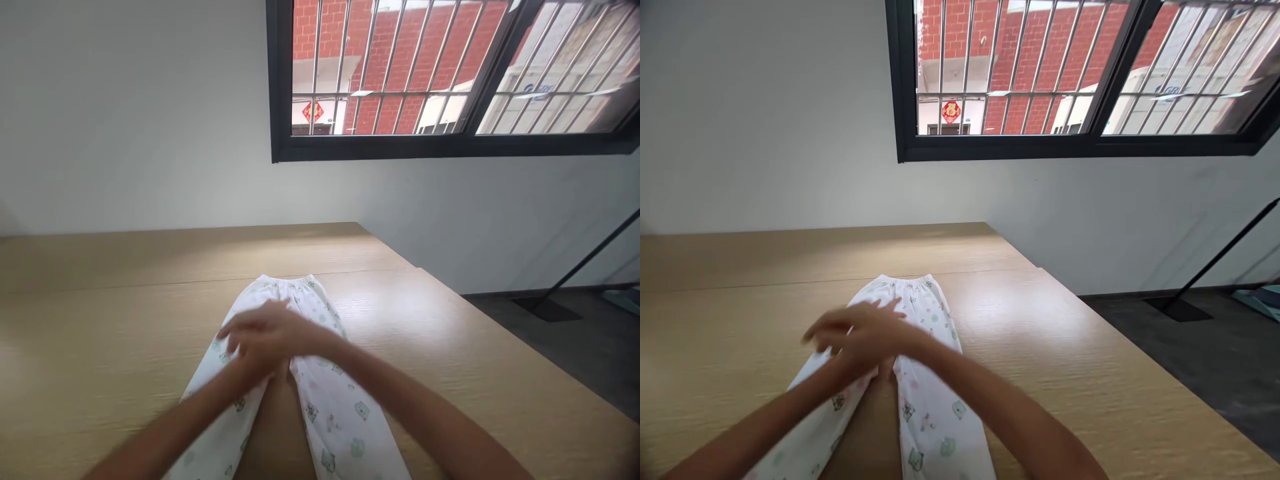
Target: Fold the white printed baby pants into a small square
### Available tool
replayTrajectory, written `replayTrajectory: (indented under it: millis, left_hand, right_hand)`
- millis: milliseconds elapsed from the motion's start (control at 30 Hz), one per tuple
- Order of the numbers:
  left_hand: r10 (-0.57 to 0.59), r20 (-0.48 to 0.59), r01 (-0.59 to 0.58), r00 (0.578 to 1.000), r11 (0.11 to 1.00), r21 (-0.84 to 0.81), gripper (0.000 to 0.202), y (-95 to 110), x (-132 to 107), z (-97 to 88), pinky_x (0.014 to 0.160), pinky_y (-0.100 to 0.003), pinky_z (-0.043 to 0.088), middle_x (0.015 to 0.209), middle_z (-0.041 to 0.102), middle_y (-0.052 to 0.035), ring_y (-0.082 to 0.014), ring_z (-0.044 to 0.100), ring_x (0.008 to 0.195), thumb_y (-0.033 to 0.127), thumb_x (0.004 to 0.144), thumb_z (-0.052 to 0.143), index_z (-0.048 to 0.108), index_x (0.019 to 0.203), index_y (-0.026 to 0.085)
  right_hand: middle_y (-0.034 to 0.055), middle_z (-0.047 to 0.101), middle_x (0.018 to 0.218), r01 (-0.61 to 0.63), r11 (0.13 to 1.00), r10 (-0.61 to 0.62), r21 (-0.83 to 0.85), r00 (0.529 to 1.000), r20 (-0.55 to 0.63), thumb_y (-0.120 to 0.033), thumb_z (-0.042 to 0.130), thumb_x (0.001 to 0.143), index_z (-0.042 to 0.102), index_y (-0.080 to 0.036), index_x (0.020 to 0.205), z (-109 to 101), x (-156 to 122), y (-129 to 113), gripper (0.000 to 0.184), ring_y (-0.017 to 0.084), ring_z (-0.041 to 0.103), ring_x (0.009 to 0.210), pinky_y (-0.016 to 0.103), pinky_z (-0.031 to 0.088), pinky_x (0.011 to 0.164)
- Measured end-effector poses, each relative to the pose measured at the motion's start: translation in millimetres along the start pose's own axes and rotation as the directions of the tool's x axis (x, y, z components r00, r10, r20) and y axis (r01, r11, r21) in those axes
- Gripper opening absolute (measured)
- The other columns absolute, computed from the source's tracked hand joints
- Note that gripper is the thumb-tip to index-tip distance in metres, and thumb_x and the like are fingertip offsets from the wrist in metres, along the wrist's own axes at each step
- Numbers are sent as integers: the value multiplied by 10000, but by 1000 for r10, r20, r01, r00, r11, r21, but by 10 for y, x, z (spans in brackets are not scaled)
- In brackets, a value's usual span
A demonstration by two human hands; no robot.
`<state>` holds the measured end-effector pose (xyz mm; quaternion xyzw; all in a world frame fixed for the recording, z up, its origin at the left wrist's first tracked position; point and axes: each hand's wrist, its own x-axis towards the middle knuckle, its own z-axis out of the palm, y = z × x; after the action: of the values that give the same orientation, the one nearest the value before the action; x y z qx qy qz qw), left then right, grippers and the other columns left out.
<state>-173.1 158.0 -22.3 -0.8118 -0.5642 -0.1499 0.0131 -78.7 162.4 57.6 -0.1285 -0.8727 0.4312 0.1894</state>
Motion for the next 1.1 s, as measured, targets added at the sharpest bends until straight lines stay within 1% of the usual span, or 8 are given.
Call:
replayTrajectory:
  millis: [67, 133, 300, 500, 700, 833, 933, 1100]
  left_hand:
    - [151, 11, -150, 988, 988, -40, 430, 379, -290, 41, 716, -250, 495, 894, 657, -52, -165, 590, 813, 315, 832, 263, 653, 860, 139]
    - [416, -38, -417, 909, 906, -69, 271, 675, -537, 160, 582, -255, 492, 789, 648, -12, -157, 581, 646, 361, 810, 417, 641, 842, 212]
    - [630, -316, -640, 709, 763, 85, 305, 927, -782, 570, 406, -215, 306, 560, 483, 34, -115, 441, 420, 481, 845, 428, 522, 1077, 305]
    - [713, -8, -694, 701, 684, 226, 315, 941, -823, 768, 378, -247, 151, 557, 461, 22, -74, 374, 386, 378, 866, 429, 488, 632, 176]
    - [706, 60, -708, 705, 697, 114, 257, 939, -835, 722, 362, -238, 130, 561, 469, 28, -102, 442, 408, 479, 826, 464, 464, 775, 227]
    - [540, 199, -555, 818, 831, 26, 182, 904, -765, 265, 323, -262, 77, 640, 546, 14, -130, 492, 410, 384, 783, 516, 445, 808, 218]
    - [271, 381, -255, 884, 962, -93, 201, 867, -741, -332, 348, -237, 179, 765, 606, -13, -159, 583, 567, 269, 709, 555, 450, 861, 190]
    - [-259, 504, 315, 824, 949, -27, 135, 699, -859, -1065, 558, -238, 361, 769, 604, -33, -170, 592, 693, 79, 724, 390, 420, 802, 185]
  right_hand:
    - [44, 620, 876, -249, 968, 235, -18, 936, -263, -176, 356, 915, 549, -130, 1067, -405, -89, 98, 250, 97, 579, 737, 180, 452, 625]
    - [54, 599, 946, -496, 860, 407, -119, 808, -425, -220, 390, 897, 547, -154, 1017, -702, -215, 307, 209, 122, 570, 780, 198, 437, 623]
    - [117, 560, 781, -783, 597, 643, -175, 597, -479, -139, 576, 707, 554, -79, 942, -941, -448, 936, 243, 237, 558, 715, 268, 410, 543]
    - [-43, 469, 571, -805, 586, 742, -90, 578, -339, -34, 503, 657, 341, -233, 1275, -932, -459, 1175, 670, 143, 505, 440, 249, 440, 444]
    - [8, 515, 580, -769, 635, 750, 71, 592, -295, -24, 497, 655, 625, -110, 800, -1029, -486, 1148, 211, 110, 528, 509, 235, 497, 545]
    - [73, 614, 815, -670, 715, 693, 197, 642, -328, -84, 488, 718, 644, -98, 836, -1014, -449, 1084, 196, 128, 576, 694, 209, 497, 631]
    - [79, 608, 945, -593, 775, 626, 219, 670, -399, -133, 472, 765, 635, -112, 944, -953, -352, 1010, 243, 126, 572, 779, 180, 474, 643]
    - [90, 578, 999, -531, 828, 550, 180, 707, -444, -274, 409, 850, 589, -125, 1056, -800, 8, 962, 312, 114, 566, 766, 171, 462, 615]
